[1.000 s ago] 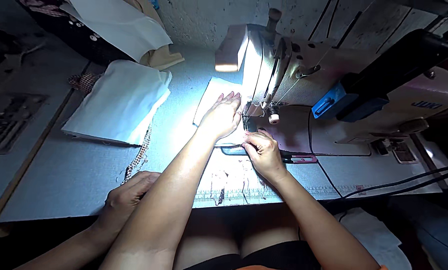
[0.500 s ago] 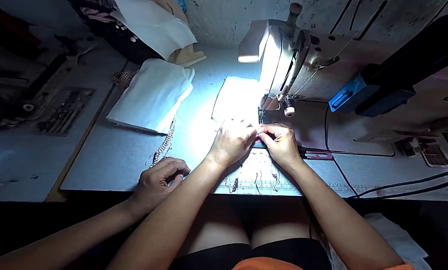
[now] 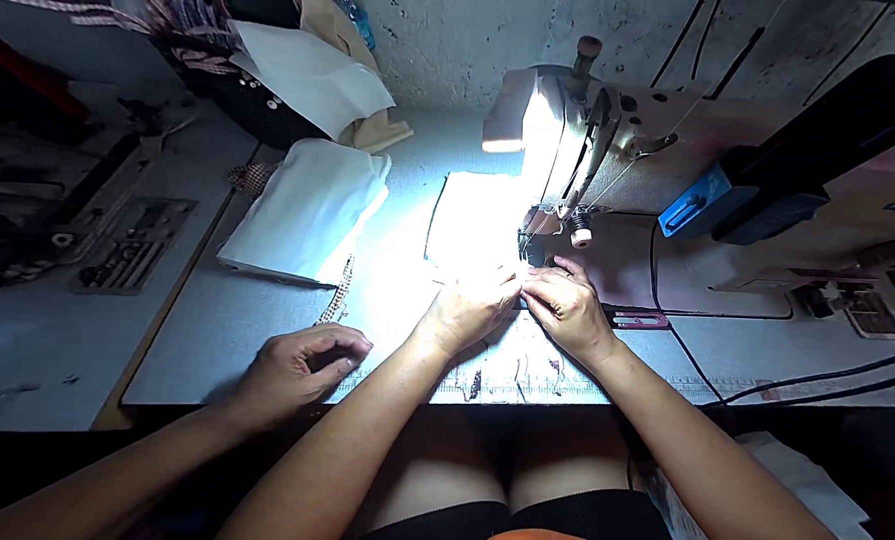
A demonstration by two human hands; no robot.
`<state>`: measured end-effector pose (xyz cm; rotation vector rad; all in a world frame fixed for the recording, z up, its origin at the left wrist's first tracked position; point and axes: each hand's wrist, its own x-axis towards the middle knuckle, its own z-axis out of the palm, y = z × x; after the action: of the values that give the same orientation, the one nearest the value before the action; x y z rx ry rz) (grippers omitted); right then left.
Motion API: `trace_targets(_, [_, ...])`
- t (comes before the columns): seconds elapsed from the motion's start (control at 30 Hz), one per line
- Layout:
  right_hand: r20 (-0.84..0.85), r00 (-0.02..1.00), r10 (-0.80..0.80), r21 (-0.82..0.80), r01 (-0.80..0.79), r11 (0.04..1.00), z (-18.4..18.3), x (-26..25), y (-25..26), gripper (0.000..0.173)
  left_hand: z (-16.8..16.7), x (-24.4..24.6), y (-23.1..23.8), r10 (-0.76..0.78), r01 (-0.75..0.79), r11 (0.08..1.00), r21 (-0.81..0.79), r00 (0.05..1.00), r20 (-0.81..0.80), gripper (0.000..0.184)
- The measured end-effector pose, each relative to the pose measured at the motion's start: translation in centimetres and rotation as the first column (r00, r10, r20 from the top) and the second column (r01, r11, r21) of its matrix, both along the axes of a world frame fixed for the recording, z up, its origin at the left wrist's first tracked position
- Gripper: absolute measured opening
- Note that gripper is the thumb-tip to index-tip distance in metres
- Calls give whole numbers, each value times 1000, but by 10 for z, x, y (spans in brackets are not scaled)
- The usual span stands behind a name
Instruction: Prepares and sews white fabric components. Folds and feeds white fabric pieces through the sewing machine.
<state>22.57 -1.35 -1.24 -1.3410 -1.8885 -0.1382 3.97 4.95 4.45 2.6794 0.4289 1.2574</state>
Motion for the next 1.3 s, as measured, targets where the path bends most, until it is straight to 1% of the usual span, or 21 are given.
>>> trace_targets(0.03, [15, 1000, -20, 1, 20, 1000, 0, -1, -1, 15, -37, 5, 23, -68, 74, 989, 127, 997, -48, 20])
trace_targets(0.07, [27, 999, -42, -2, 42, 999, 0, -1, -1, 15, -50, 5, 32, -88, 110, 984, 140, 984, -156, 21])
trace_targets(0.1, [36, 997, -62, -11, 63, 998, 1, -2, -1, 15, -51, 4, 35, -101, 132, 984, 120, 966, -238, 21])
trace_targets(0.17, [50, 994, -92, -36, 94, 995, 3, -3, -2, 15, -48, 2, 37, -120, 161, 980, 117, 946, -301, 22])
trace_targets(0.27, [64, 994, -94, -33, 96, 995, 2, -3, -2, 17, -47, 2, 42, -201, 238, 966, 100, 936, -290, 24])
trace_targets(0.33, [56, 994, -96, -37, 98, 994, 1, -3, -3, 18, -48, 2, 44, -214, 253, 962, 101, 932, -293, 24])
trace_targets(0.43, [-5, 995, -95, -58, 95, 994, 2, -4, -1, 16, -50, 4, 47, -198, 239, 963, 121, 939, -279, 23])
trace_targets(0.53, [-40, 994, -99, -63, 96, 993, 2, -4, 3, 15, -52, 3, 50, -198, 234, 967, 104, 940, -278, 21])
trace_targets(0.73, [-75, 990, -121, -78, 115, 990, 3, -6, 9, 14, -46, 5, 55, -186, 217, 974, 68, 932, -310, 21])
trace_targets(0.93, [-114, 982, -151, -118, 138, 983, 0, -7, 12, 15, -50, 8, 60, -156, 195, 976, 97, 935, -317, 20])
trace_targets(1.13, [-125, 973, -194, -191, 169, 967, 1, -8, 14, 18, -51, 13, 69, -149, 203, 972, 122, 925, -350, 19])
trace_targets(1.3, [-73, 969, -237, -266, 210, 941, 4, -8, 16, 24, -48, 17, 77, -165, 237, 959, 157, 914, -370, 21])
